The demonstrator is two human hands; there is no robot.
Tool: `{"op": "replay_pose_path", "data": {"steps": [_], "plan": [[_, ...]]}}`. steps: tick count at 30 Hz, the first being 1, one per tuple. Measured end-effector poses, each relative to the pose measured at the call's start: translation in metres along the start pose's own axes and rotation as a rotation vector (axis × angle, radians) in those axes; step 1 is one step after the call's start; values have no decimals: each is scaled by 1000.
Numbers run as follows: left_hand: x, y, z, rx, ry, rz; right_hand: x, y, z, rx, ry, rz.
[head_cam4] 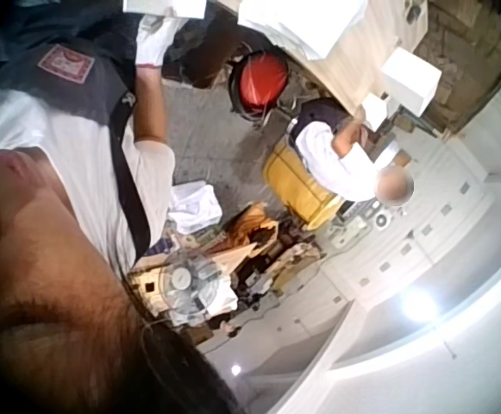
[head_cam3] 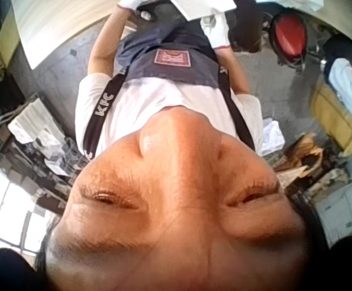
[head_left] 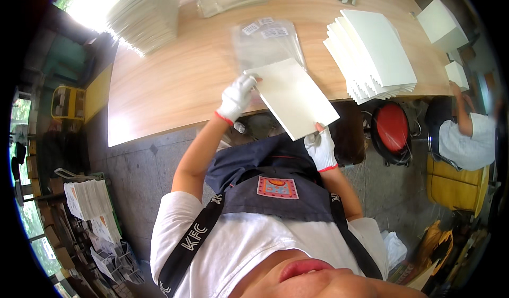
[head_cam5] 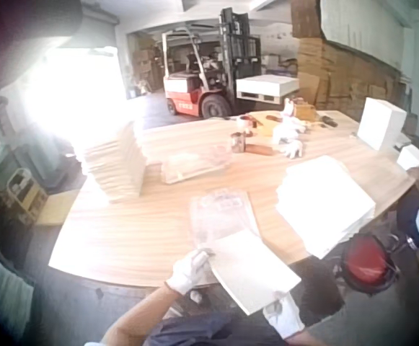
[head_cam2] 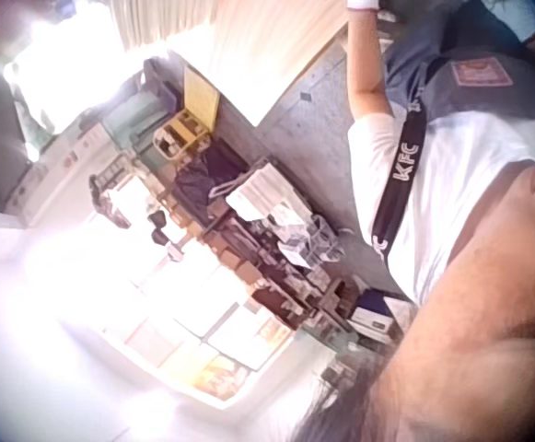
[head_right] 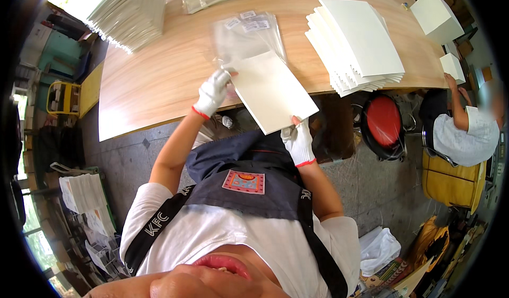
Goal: The person places white rectangular sheets into clear plastic bags on a wooden table. They repeatedly pick up a sheet, insert it into a bag, and seal the bag before moving it aside. The process is repetitive and involves handling stacks of sheets and bags.
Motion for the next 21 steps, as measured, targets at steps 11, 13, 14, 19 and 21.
{"op": "replay_pose_path", "data": {"steps": [11,13,14,19,21], "plan": [[90,-43,-43,-413,-1300,402,43,5,-11,-24,-217,-152],[88,-45,-32,-502,-1191,299,50,9,-14,12,-241,-201],[86,-50,-22,-463,-1065,271,44,12,-13,63,-230,-273],[131,-100,10,-414,-1273,-77,25,-1,22,225,-276,46],[142,-116,11,-573,-1384,-107,1,-7,57,308,-113,214]]}}
Point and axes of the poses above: each hand's wrist, its own y-axis towards the middle knuckle, its own x-axis out of the palm, z = x × y, the point moved 7 cm from there along y, towards the middle knuckle, and after that the axes turned 15 degrees about -z, right-handed, at the moved point
